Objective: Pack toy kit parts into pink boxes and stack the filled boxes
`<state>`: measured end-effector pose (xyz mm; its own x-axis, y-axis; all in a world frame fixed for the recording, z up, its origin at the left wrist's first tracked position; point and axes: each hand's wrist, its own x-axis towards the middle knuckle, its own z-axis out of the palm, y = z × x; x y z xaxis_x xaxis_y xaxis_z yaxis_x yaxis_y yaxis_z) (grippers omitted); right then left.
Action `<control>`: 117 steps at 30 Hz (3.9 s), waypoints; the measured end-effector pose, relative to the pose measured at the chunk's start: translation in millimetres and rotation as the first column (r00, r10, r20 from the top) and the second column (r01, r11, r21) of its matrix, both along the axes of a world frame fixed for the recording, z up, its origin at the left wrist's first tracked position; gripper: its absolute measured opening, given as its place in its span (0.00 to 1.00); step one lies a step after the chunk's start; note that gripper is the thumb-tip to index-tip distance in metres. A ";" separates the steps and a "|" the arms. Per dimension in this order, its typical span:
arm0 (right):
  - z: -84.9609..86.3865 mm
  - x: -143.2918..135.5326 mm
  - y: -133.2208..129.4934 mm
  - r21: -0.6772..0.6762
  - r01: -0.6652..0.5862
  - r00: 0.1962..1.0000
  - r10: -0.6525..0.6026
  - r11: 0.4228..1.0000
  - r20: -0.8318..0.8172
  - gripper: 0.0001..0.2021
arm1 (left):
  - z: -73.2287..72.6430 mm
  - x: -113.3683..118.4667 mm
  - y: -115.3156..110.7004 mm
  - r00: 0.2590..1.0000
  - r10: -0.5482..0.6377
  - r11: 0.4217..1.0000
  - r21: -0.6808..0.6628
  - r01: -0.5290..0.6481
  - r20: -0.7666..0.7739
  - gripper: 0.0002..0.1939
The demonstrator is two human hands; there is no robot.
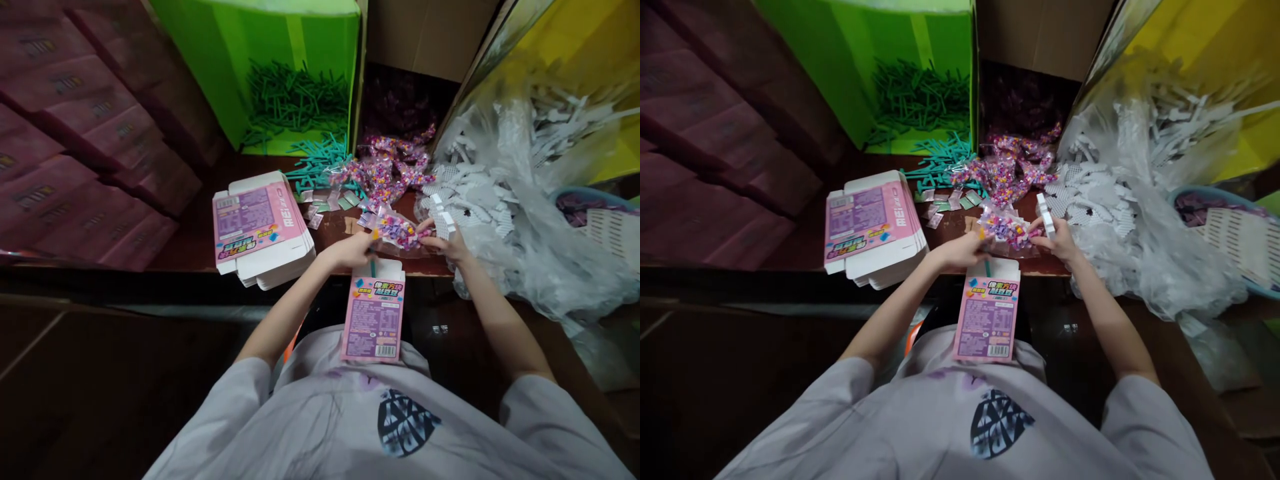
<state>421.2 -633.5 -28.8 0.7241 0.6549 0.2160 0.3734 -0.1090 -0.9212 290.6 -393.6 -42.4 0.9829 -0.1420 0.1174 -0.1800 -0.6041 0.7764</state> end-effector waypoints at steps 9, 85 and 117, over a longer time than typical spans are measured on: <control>-31.0 -41.5 26.5 -0.216 0.284 0.717 -0.057 0.934 0.694 0.13 | -39.4 -21.9 -10.0 0.872 0.476 0.637 -0.727 -0.257 0.109 0.23; -69.7 -172.6 4.1 0.234 0.404 0.877 -0.303 0.884 -0.372 0.12 | -73.1 -95.8 -63.9 0.944 0.255 0.429 -0.851 -0.303 -0.208 0.23; -92.8 -156.7 -32.0 0.367 0.396 0.906 -0.293 0.842 -0.305 0.21 | 220.1 -256.2 78.4 0.107 0.107 0.540 0.033 -0.841 0.989 0.27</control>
<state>264.5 -665.5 -121.6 0.9477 0.2412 0.2092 0.1575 0.2166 -0.9635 34.4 -315.2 177.7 0.1621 -0.0696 0.9843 0.0773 -0.9935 -0.0830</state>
